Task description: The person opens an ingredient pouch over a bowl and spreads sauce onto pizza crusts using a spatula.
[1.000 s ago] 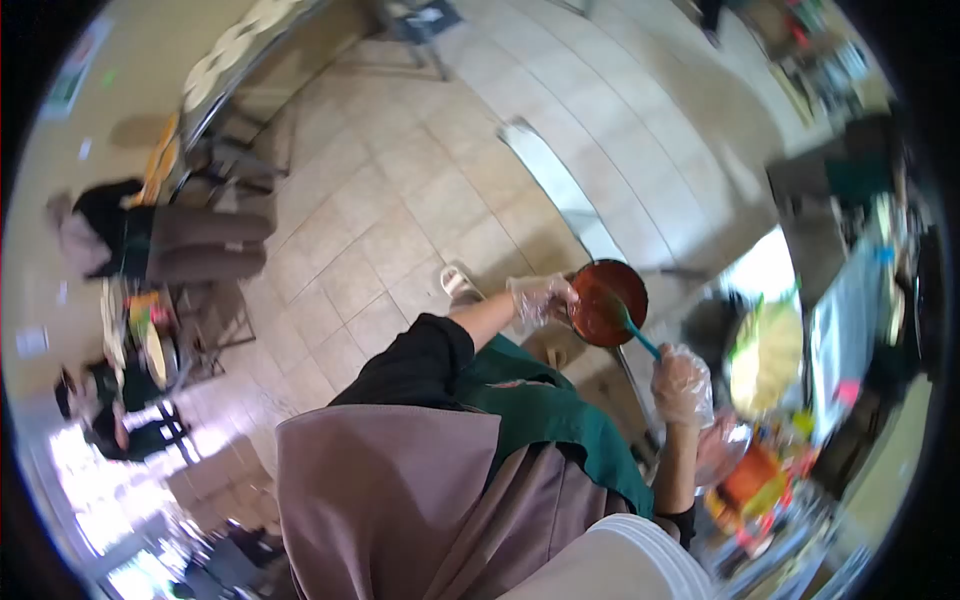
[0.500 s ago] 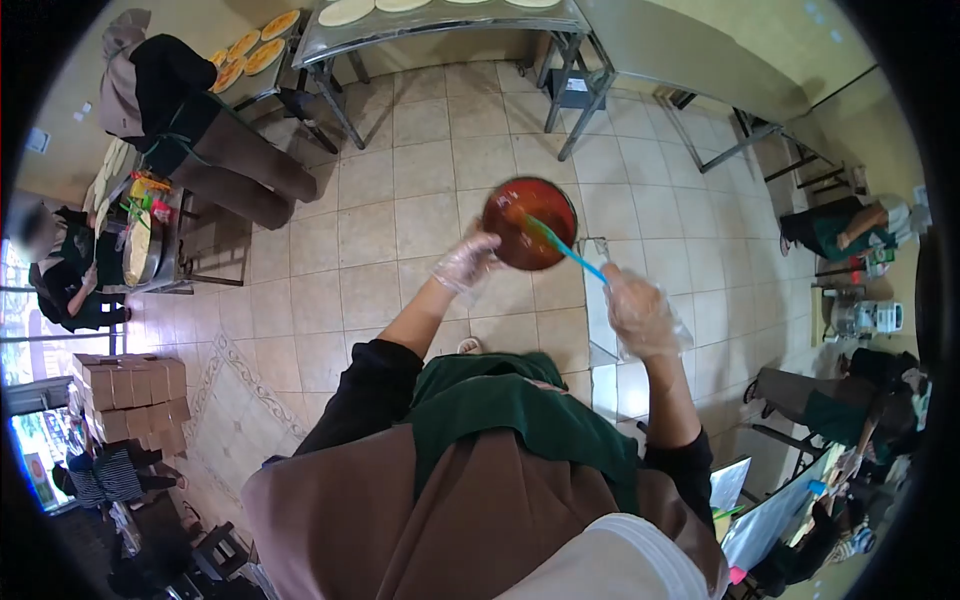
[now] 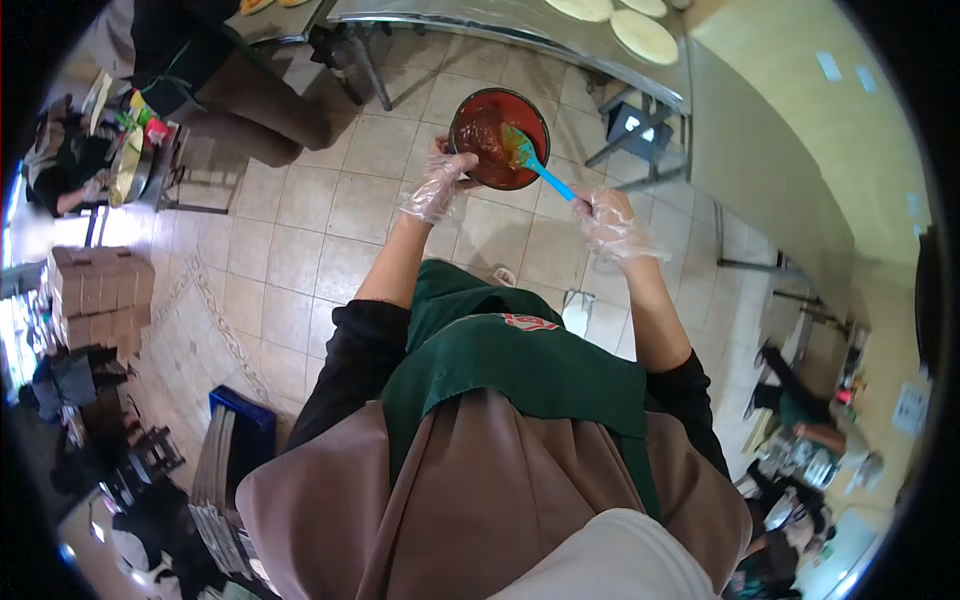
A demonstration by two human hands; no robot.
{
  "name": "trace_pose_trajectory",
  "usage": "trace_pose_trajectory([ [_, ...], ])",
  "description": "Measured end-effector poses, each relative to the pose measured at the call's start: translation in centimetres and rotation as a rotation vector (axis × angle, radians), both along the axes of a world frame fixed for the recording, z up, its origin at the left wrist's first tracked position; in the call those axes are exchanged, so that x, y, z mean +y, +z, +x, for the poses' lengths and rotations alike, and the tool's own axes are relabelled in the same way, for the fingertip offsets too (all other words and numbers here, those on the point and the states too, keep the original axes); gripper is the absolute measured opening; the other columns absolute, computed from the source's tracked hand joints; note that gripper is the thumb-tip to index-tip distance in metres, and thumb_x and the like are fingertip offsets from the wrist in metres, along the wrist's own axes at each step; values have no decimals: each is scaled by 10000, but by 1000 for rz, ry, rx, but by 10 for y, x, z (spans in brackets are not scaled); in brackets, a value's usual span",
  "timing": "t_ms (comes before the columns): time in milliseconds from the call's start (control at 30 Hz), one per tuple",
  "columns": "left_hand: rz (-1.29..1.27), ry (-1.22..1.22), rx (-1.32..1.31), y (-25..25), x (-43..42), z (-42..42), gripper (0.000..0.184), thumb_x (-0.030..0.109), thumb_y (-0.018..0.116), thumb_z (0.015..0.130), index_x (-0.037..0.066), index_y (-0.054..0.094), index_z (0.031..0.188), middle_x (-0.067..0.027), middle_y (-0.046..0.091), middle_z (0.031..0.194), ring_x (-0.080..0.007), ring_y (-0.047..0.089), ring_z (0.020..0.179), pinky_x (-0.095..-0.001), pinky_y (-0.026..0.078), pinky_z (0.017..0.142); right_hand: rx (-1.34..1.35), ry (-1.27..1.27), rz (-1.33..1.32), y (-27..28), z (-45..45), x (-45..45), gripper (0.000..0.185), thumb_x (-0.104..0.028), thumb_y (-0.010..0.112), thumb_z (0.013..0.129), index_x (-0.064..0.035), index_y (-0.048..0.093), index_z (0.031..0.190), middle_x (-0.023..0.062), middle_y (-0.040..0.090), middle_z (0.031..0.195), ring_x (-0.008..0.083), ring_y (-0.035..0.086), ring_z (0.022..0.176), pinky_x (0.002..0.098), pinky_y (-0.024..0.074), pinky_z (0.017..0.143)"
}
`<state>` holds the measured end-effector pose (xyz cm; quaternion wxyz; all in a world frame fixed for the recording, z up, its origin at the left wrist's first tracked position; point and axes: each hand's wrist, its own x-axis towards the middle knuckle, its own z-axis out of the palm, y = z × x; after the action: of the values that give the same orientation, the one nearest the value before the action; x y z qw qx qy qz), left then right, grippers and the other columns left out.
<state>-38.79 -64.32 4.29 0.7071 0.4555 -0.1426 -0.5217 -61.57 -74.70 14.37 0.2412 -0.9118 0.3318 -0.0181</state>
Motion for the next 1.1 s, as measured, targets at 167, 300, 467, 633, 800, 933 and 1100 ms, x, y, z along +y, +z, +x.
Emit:
trace_pose_trajectory([
  [167,83,77,-127,9,-50,65,602,130,687,701,122,314,1173,-83,461,1128,-225,542,966,-431,514,765,-72,-114,666,-30,70,-91,205,-212,573,823,-29,623,901,28,574,620,115,509,497,281,384,441],
  [300,116,12,-258,15,-86,124,595,157,691,696,108,345,1178,-76,459,1132,-211,533,976,-428,511,770,-113,-335,976,-24,117,-121,256,-256,610,825,-49,607,975,-14,550,631,58,443,442,200,330,381],
  [467,77,-12,-163,26,-170,211,592,165,675,707,100,347,1195,-73,454,1136,-214,522,992,-442,507,777,-214,-395,1025,-48,183,-194,273,-253,636,811,-61,595,1000,-10,548,651,49,439,442,188,320,372],
  [633,43,-40,46,18,-232,271,625,183,667,710,82,280,1191,-110,441,1111,-241,528,970,-466,531,733,-240,-412,947,-38,228,-238,249,-238,634,817,-57,605,986,-12,548,653,50,447,463,196,329,385],
  [800,-9,27,165,12,-287,311,567,199,640,724,85,284,1150,-141,410,1148,-296,492,1037,-503,517,755,-278,-298,892,-38,277,-304,220,-192,599,837,-41,609,996,-9,563,684,47,467,535,198,368,455],
  [933,-22,100,211,16,-338,347,561,187,633,726,80,283,1152,-148,382,1183,-317,491,1046,-530,508,776,-221,-218,877,-36,328,-369,253,-193,590,843,-25,600,1032,-4,571,700,57,509,599,214,408,522],
  [1100,-58,193,236,14,-385,382,536,175,609,742,79,291,1161,-143,409,1172,-327,504,1048,-567,500,771,-286,-153,940,-40,380,-429,288,-183,598,847,-20,569,1083,6,577,705,67,525,624,219,416,552],
])
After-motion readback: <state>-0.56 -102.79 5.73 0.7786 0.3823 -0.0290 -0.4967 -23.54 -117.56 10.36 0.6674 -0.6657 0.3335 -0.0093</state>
